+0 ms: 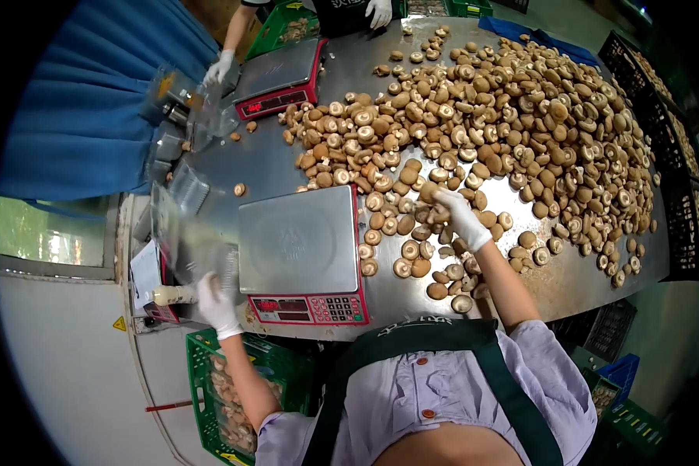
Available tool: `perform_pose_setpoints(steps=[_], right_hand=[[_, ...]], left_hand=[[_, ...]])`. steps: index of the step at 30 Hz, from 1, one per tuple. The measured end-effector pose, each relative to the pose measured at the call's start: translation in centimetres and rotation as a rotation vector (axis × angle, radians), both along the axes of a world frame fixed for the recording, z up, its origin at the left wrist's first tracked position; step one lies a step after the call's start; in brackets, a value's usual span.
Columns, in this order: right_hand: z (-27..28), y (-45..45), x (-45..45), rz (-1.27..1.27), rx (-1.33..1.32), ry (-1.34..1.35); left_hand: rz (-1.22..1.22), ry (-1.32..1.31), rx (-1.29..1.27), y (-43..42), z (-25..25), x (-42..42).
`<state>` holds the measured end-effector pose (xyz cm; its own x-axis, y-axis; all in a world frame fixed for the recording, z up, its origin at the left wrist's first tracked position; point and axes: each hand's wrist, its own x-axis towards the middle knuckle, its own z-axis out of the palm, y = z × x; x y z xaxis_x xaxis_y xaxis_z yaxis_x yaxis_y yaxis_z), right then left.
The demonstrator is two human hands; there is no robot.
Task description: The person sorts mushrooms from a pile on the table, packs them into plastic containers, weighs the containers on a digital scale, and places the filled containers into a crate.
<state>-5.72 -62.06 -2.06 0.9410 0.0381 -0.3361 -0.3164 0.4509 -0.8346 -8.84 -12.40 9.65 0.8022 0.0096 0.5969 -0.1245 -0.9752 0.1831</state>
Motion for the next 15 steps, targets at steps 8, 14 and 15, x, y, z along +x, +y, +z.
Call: perform_pose_setpoints(steps=[8,14,15], right_hand=[[-0.3,-4.1,-7.5,-0.101,0.405,-0.023],[0.4,-4.9,-11.7,-0.279,0.361,0.035],[0.6,-5.0,-12.0,-0.264,0.389,0.058]], left_hand=[[-0.272,0.752,0.18,-9.5,-1.7,-1.1],[-0.519,0.378,-0.278,-20.4,1.3,0.1],[-0.62,0.448,-0.376,-22.6,0.7,1.0]])
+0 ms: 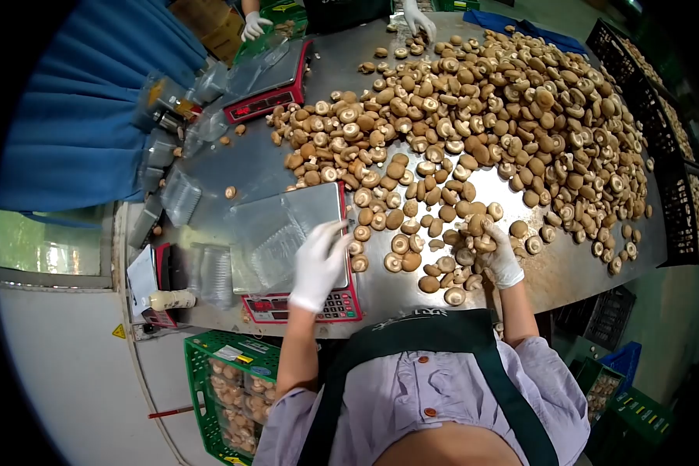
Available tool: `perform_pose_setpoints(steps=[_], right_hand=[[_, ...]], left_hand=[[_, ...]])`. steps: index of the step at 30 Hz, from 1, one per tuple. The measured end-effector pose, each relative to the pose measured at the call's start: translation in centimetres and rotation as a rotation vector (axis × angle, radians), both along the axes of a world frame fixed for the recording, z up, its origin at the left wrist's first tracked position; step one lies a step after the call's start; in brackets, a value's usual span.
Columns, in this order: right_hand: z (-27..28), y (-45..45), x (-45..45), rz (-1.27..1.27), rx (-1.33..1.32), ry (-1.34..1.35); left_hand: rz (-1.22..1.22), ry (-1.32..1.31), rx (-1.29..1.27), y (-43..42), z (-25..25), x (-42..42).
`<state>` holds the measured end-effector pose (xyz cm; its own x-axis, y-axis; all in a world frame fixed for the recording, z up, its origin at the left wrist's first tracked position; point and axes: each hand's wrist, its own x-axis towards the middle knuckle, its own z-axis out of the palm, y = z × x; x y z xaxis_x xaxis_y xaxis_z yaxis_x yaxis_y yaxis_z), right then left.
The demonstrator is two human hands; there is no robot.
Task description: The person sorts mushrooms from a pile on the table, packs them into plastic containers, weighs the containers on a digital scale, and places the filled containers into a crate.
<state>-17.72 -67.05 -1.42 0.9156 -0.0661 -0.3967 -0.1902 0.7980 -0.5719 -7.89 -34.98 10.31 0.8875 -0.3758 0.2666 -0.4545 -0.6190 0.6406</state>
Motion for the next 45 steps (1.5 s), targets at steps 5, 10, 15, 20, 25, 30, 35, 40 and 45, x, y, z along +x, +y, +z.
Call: perform_pose_setpoints(steps=[5,10,15,20,25,30,35,40,45], right_hand=[[0.2,-0.4,-0.6,0.079,-0.017,-0.13],[0.7,-1.8,-2.1,0.012,-0.122,-0.082],[-0.5,-2.1,-3.6,-0.128,-0.084,0.014],[1.3,-0.5,-1.4,-0.203,-0.098,-0.002],[4.0,2.4,-0.5,-0.079,-0.209,-0.166],[4.2,5.7,0.9,-0.064,-0.638,-0.268],[5.2,8.8,0.9,0.134,-1.434,-0.499],[4.6,8.2,1.9,0.073,-1.521,-0.576],[2.3,1.3,7.1,0.03,-1.846,0.016]], left_hand=[[0.191,0.357,0.478,-7.8,-10.2,8.0],[0.32,0.422,0.651,-10.7,-14.2,11.1],[0.269,0.465,0.45,-9.5,-13.1,10.7],[0.081,0.174,-0.054,-9.3,-13.4,7.1],[-0.027,1.236,-1.147,-9.2,-11.1,1.2],[-0.057,1.602,-1.508,-9.1,-11.9,-1.9],[-0.149,1.648,-1.618,-9.6,-11.0,-3.6],[-0.11,1.641,-1.544,-8.8,-13.1,-4.6],[-0.096,1.756,-1.35,-7.9,-10.8,-5.1]])
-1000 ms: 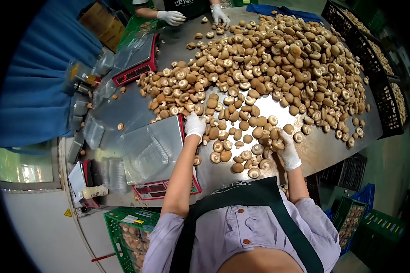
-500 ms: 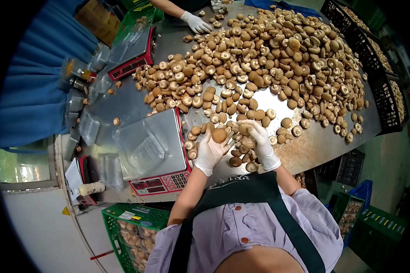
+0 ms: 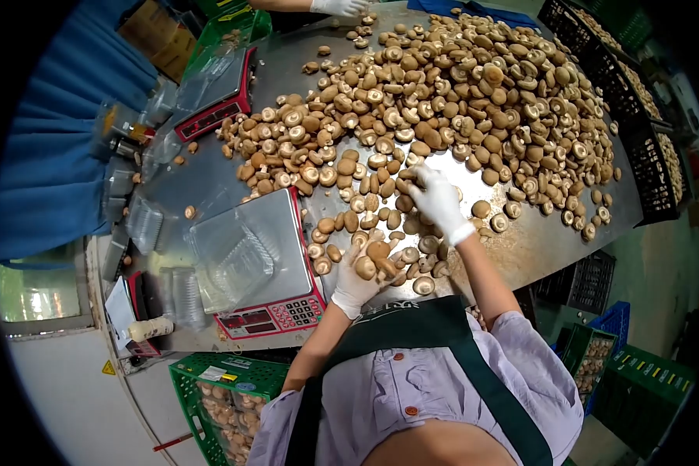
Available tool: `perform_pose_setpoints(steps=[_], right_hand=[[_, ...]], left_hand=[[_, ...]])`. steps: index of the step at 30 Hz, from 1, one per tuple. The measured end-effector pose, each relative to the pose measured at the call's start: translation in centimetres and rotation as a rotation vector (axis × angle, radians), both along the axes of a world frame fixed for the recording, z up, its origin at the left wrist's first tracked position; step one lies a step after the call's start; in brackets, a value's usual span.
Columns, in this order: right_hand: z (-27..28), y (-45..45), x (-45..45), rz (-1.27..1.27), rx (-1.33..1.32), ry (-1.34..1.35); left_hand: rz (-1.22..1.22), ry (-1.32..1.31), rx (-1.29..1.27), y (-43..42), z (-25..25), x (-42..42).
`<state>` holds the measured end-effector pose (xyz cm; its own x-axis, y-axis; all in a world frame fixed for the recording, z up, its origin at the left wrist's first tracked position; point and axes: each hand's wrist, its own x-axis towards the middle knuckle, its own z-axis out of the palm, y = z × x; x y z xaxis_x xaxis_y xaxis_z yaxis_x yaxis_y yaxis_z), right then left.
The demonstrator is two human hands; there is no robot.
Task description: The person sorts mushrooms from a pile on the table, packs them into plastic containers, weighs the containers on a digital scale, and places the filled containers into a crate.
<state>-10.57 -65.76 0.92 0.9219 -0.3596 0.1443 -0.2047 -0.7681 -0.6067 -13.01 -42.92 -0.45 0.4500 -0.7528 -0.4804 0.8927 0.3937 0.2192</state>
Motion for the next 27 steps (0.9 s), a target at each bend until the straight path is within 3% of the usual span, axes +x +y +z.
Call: perform_pose_setpoints(steps=[2,3,5,7,8,10,12,14,16,19,20,22,23,25,26,27], right_hand=[[-4.1,-2.5,2.2,0.067,-0.178,0.122],[-5.2,-2.8,2.8,0.117,-0.23,0.059],[-6.3,-3.4,3.5,0.169,-0.283,-0.004],[-6.1,-3.8,4.0,0.182,-0.145,0.153],[-6.1,-3.8,3.7,0.186,-0.149,0.151],[-4.7,-3.0,2.3,0.022,0.045,0.005],[-2.3,-1.3,0.3,-0.046,0.405,-0.006],[-0.3,0.9,-2.4,0.045,0.328,-0.011],[2.9,2.9,-5.0,0.429,0.166,-0.151],[3.3,5.7,-8.5,0.496,0.142,-0.089],[3.4,5.8,-9.0,0.55,0.22,-0.118],[3.6,5.7,-9.7,0.577,0.314,-0.052],[3.8,5.6,-10.0,0.569,0.315,-0.05],[4.0,5.2,-10.1,0.591,0.431,-0.019],[4.0,5.0,-10.2,0.588,0.432,-0.019],[4.0,4.8,-10.1,0.571,0.562,-0.056]], left_hand=[[-0.033,-0.075,-0.143,0.3,-1.9,-0.1],[-0.044,-0.101,-0.191,0.3,-2.4,-0.3],[-0.152,-0.643,0.078,0.3,-2.8,-0.6],[-0.16,-0.759,0.157,-0.1,-1.0,-0.9],[-0.155,-0.76,0.156,-0.2,-1.3,-0.6],[-0.179,-0.08,-0.094,-0.3,-1.7,0.1],[-0.178,-0.114,-0.002,-0.5,-0.6,-0.4],[-0.226,-0.117,-0.023,-0.7,0.0,-0.3],[-0.241,-0.207,-0.01,-0.8,-1.6,-0.1],[-0.119,-0.281,-0.054,-0.3,-2.7,-0.2],[-0.193,-0.626,0.058,1.0,-5.2,-0.4],[-0.086,-0.24,-0.112,1.2,-4.8,-0.6],[-0.094,-0.237,-0.113,1.4,-4.8,-0.5],[-0.314,-1.59,0.326,1.8,-4.7,0.1],[-0.317,-1.59,0.325,1.7,-4.7,-0.1],[-0.274,-1.309,0.244,1.4,-4.2,-0.3]])
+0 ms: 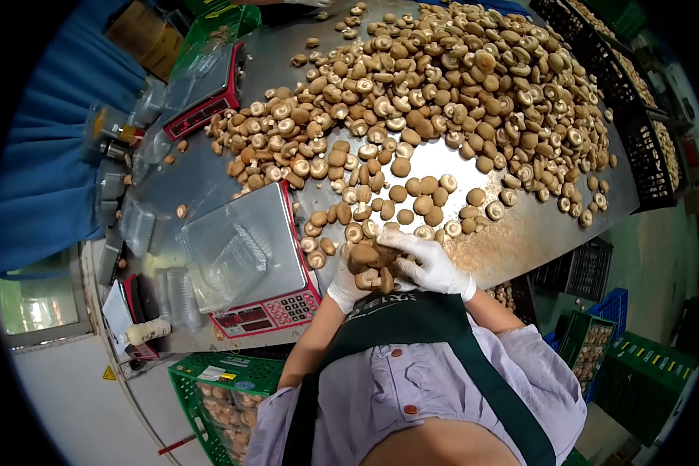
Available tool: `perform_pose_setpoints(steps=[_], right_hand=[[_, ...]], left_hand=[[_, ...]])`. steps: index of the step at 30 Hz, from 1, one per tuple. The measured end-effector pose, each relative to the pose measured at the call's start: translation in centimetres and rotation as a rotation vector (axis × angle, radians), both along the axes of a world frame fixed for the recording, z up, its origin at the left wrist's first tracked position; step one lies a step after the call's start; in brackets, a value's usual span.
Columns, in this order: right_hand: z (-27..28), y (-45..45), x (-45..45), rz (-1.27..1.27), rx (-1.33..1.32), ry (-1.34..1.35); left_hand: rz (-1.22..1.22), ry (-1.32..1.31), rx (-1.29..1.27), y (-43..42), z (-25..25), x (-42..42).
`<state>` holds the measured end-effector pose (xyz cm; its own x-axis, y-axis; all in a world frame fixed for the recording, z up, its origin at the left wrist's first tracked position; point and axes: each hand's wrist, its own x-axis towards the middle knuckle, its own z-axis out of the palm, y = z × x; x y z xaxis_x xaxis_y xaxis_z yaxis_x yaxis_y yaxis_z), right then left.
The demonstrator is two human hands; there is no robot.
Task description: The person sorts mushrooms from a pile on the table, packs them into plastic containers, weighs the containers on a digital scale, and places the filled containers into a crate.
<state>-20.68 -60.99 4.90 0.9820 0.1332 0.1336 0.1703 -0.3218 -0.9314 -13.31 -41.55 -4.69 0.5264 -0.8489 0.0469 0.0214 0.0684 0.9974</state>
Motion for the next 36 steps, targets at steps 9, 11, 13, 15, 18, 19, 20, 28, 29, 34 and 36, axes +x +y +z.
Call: perform_pose_setpoints(steps=[9,11,13,15,18,19,20,28,29,34,36], right_hand=[[-1.4,-3.7,1.2,-0.385,0.426,0.102],[-1.4,-5.1,1.0,-0.434,0.317,0.155],[-1.1,-5.8,0.8,-0.486,0.339,0.224],[-1.6,-6.5,0.8,-0.489,0.274,0.252],[-1.0,-6.3,1.4,-0.492,0.248,0.318],[-1.0,-6.2,1.7,-0.479,0.199,0.33],[-1.6,-6.1,2.0,-0.449,0.183,0.247],[-3.6,0.5,6.8,-0.21,-0.201,0.085],[-3.8,1.8,7.5,-0.206,-0.269,-0.021],[-7.3,6.8,11.6,-0.243,-0.756,-0.183],[-8.3,6.6,11.8,-0.189,-0.698,-0.128]], left_hand=[[0.188,0.969,-0.412,2.4,2.9,1.5],[0.166,1.111,-0.632,5.4,4.8,2.6],[0.237,1.063,-0.755,9.3,7.4,4.1],[0.45,0.773,-0.705,13.3,10.5,5.3],[0.718,0.339,-0.493,17.9,14.2,5.9],[0.782,0.223,-0.466,18.3,15.3,5.9],[0.915,0.076,-0.143,20.4,14.7,6.5],[0.98,-0.894,0.945,18.6,9.8,6.2],[0.981,-0.883,0.937,17.9,10.0,6.3],[1.192,-0.98,0.791,14.2,10.4,6.2],[1.209,-0.942,0.671,12.0,11.2,6.2]])
